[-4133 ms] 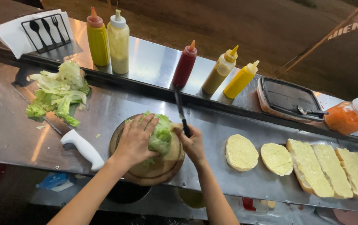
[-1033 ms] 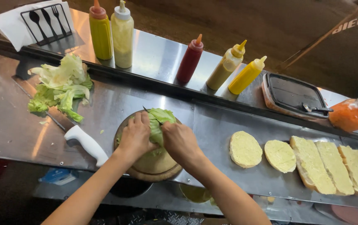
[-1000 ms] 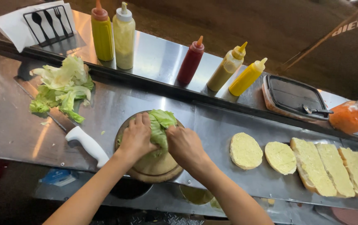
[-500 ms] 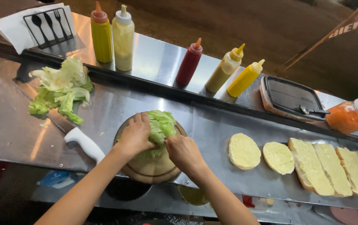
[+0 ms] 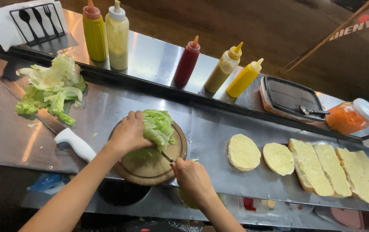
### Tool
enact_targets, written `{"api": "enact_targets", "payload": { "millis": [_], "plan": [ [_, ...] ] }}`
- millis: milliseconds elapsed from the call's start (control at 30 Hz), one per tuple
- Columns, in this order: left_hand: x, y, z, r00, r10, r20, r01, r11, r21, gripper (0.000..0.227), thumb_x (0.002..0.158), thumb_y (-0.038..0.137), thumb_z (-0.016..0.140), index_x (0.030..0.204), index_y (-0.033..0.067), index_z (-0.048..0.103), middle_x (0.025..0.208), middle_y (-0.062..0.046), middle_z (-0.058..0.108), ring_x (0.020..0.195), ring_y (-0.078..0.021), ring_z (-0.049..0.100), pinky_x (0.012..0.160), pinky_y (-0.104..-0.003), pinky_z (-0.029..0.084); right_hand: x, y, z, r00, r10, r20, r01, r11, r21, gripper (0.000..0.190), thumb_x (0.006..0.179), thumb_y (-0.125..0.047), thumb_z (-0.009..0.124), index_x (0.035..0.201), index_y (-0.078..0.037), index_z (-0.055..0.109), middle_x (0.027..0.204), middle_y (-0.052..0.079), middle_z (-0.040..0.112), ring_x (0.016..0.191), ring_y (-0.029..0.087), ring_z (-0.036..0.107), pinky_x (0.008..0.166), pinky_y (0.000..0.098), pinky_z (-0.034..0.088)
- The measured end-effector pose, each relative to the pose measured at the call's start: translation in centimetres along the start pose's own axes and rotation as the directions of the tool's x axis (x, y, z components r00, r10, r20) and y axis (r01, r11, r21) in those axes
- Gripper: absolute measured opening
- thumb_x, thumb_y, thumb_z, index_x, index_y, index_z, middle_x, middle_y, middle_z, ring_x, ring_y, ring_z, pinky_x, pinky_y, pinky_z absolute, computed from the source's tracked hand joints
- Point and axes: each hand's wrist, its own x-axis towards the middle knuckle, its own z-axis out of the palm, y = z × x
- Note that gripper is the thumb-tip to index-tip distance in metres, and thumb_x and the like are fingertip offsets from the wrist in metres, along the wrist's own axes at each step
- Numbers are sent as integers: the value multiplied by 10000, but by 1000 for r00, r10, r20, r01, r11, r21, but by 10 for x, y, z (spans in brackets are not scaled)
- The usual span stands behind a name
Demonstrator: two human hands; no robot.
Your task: Preparing lettuce and assembling burger buns at a street food stall.
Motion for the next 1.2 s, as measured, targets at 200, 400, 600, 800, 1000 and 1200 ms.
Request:
{"api": "enact_targets", "payload": {
  "millis": [200, 400, 600, 800, 1000, 1200],
  "plan": [
    [-7, 3, -18, 999, -43, 34, 45, 996, -83, 1043, 579, 626, 927, 1270, 33, 419, 1207, -183, 529, 1056, -432, 603, 825, -533, 538, -14, 15, 50, 989, 4, -149, 2, 999, 39, 295, 1075, -278, 549, 851, -93, 497, 665, 158, 660, 578, 461, 632, 498, 566, 445],
    [-14, -8, -61, 973, -58, 222, 127, 941, -314, 923, 550, 454, 911, 1285, 123, 463, 1293, -112, 553, 1133, -327, 616, 889, -450, 504, -72, 33, -9, 998, 64, 9, -63, 998, -10, 362, 1062, -410, 538, 828, -136, 505, 713, 90, 674, 640, 420, 611, 576, 526, 426],
    [-26, -23, -63, 984, 110, 141, -11, 825, -565, 942, 472, 308, 960, 1299, 158, 535, 1249, -39, 635, 1162, -178, 617, 975, -305, 470, -63, -26, -72, 967, 151, -206, -103, 969, 226, 220, 1018, -238, 475, 1225, -203, 542, 747, 111, 697, 625, 367, 651, 590, 489, 463],
    [-32, -24, -53, 988, 152, 33, -104, 802, -588, 978, 469, 324, 954, 1338, 158, 538, 1313, -65, 609, 1225, -207, 599, 1004, -320, 465, -3, -53, -26, 922, 7, -388, 92, 967, 236, 299, 992, -31, 523, 1285, -90, 508, 773, 155, 660, 566, 384, 632, 472, 506, 491],
    [-29, -32, -44, 986, 161, 34, -115, 819, -563, 1058, 498, 325, 947, 1420, 153, 459, 1377, -78, 546, 1307, -230, 539, 1047, -355, 445, -13, -68, -45, 904, -6, -427, 96, 977, 190, 306, 995, -83, 526, 1299, -74, 561, 815, 186, 689, 603, 431, 635, 497, 507, 492],
    [-31, -29, -49, 988, 142, 60, -84, 822, -564, 1051, 524, 306, 963, 1420, 133, 442, 1354, -133, 516, 1250, -370, 565, 1032, -462, 489, 49, -46, 14, 944, 2, -330, 41, 991, 126, 325, 953, -81, 479, 1265, -99, 568, 744, 195, 654, 589, 492, 660, 519, 580, 508]
  ]
}}
